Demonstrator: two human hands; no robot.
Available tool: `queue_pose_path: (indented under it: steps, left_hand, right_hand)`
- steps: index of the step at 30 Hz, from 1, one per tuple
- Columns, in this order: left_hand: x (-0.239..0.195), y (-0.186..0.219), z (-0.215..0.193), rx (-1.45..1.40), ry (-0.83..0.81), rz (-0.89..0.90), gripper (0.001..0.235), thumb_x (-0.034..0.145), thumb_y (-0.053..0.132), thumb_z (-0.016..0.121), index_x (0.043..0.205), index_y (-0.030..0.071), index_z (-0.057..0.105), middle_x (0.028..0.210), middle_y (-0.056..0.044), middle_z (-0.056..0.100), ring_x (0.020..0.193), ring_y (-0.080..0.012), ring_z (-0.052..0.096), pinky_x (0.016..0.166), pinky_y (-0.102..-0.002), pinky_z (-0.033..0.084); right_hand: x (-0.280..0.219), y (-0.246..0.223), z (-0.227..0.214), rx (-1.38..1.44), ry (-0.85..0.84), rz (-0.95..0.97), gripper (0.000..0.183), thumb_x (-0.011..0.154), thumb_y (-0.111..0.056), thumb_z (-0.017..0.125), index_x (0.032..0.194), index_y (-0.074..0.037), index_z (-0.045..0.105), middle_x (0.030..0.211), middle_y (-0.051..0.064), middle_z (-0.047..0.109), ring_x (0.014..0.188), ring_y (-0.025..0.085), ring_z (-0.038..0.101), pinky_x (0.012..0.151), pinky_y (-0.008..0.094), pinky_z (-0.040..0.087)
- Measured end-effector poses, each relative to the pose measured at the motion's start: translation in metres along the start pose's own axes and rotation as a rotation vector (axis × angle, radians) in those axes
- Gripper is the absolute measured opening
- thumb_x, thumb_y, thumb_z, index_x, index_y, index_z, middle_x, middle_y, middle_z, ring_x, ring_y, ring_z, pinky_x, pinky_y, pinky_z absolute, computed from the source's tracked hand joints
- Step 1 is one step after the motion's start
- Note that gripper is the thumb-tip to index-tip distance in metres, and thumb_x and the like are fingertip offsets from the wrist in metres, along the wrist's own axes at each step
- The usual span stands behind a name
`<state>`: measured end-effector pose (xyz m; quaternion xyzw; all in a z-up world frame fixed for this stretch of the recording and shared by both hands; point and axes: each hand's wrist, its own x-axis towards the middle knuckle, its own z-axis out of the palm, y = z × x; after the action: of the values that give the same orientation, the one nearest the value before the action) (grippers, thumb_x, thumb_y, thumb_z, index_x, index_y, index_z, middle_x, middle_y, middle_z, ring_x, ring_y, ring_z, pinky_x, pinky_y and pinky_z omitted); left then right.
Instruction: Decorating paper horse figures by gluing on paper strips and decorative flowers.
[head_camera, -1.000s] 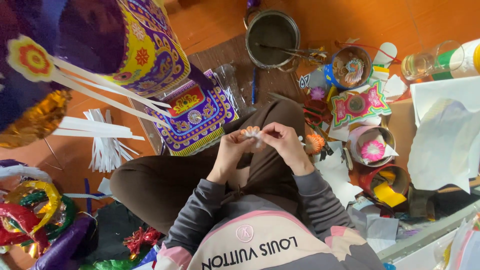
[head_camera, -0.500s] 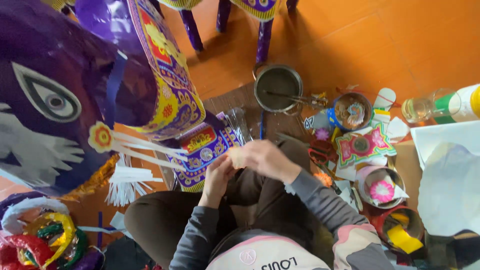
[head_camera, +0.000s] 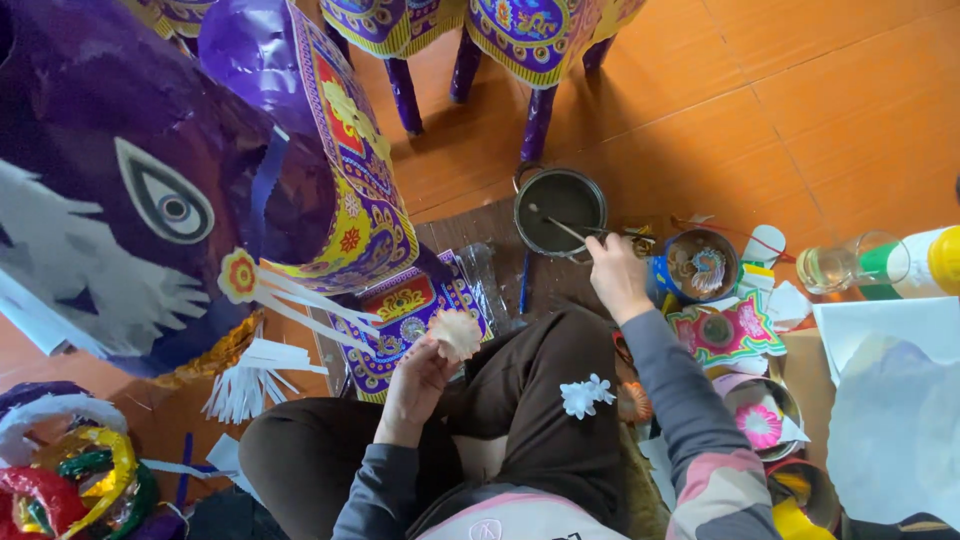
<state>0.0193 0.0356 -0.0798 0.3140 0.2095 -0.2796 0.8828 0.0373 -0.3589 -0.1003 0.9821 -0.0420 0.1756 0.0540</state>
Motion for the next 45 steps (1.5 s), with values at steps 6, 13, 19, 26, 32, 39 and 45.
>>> queue_pose_path:
  steps: [6, 13, 19, 26, 32, 39, 45]
  left_hand:
    - [-0.016, 0.013, 0.030, -0.047, -0.106, 0.039, 0.012, 0.095, 0.010, 0.053, 0.092, 0.001, 0.060, 0.071, -0.012, 0.058, 0.072, -0.0270, 0.069, 0.073, -0.040, 0.061]
    - [-0.003, 0.006, 0.015, 0.057, -0.065, 0.159, 0.015, 0.095, 0.006, 0.055, 0.109, 0.002, 0.059, 0.089, -0.013, 0.069, 0.082, -0.0249, 0.073, 0.076, -0.038, 0.061]
    - [-0.017, 0.028, 0.042, 0.045, -0.049, 0.270, 0.027, 0.096, 0.006, 0.054, 0.121, -0.001, 0.058, 0.098, -0.015, 0.069, 0.088, -0.0254, 0.072, 0.082, -0.043, 0.059]
    - [-0.011, 0.018, 0.041, -0.035, -0.082, 0.292, 0.027, 0.098, 0.014, 0.056, 0.120, -0.001, 0.060, 0.095, -0.016, 0.070, 0.086, -0.0266, 0.073, 0.079, -0.040, 0.061]
    - [-0.037, 0.032, 0.071, -0.075, -0.061, 0.306, 0.028, 0.099, 0.014, 0.055, 0.120, -0.003, 0.060, 0.097, -0.019, 0.072, 0.085, -0.0299, 0.073, 0.073, -0.041, 0.063]
    - [-0.040, 0.038, 0.070, -0.048, -0.078, 0.217, 0.030, 0.098, 0.020, 0.055, 0.121, 0.003, 0.063, 0.109, -0.014, 0.069, 0.094, -0.0217, 0.069, 0.082, -0.035, 0.059]
    - [-0.031, 0.024, 0.070, 0.000, -0.020, 0.274, 0.031, 0.100, 0.018, 0.055, 0.122, -0.003, 0.060, 0.098, -0.016, 0.072, 0.084, -0.0244, 0.073, 0.078, -0.039, 0.060]
  right_hand:
    - [-0.012, -0.032, -0.005, 0.138, -0.057, 0.141, 0.023, 0.084, -0.025, 0.056, 0.104, -0.028, 0.067, 0.082, 0.000, 0.049, 0.083, 0.020, 0.057, 0.055, 0.034, 0.056]
    - [0.003, -0.054, -0.040, 1.159, -0.485, 0.666, 0.031, 0.091, -0.023, 0.050, 0.118, -0.021, 0.064, 0.064, 0.002, 0.065, 0.060, 0.010, 0.055, 0.050, 0.024, 0.039]
    - [-0.011, -0.094, -0.219, 1.410, -0.478, 0.401, 0.029, 0.092, -0.006, 0.048, 0.118, -0.003, 0.063, 0.069, 0.018, 0.069, 0.044, 0.015, 0.059, 0.036, 0.023, 0.040]
    - [-0.037, -0.123, -0.257, 1.077, -0.380, 0.111, 0.021, 0.089, -0.006, 0.061, 0.101, -0.013, 0.077, 0.070, 0.005, 0.070, 0.067, 0.015, 0.068, 0.061, 0.028, 0.056]
    - [-0.044, -0.128, -0.242, 0.996, -0.268, 0.065, 0.022, 0.094, -0.006, 0.057, 0.108, -0.011, 0.074, 0.074, 0.010, 0.066, 0.068, 0.023, 0.065, 0.056, 0.033, 0.053]
    - [-0.049, -0.120, -0.252, 0.912, -0.265, -0.083, 0.027, 0.090, 0.000, 0.060, 0.116, -0.002, 0.068, 0.088, 0.007, 0.062, 0.061, 0.013, 0.052, 0.059, 0.027, 0.046]
    - [-0.048, -0.117, -0.221, 0.735, -0.024, -0.023, 0.021, 0.087, -0.006, 0.068, 0.104, -0.016, 0.073, 0.082, 0.002, 0.060, 0.075, 0.020, 0.063, 0.054, 0.026, 0.053]
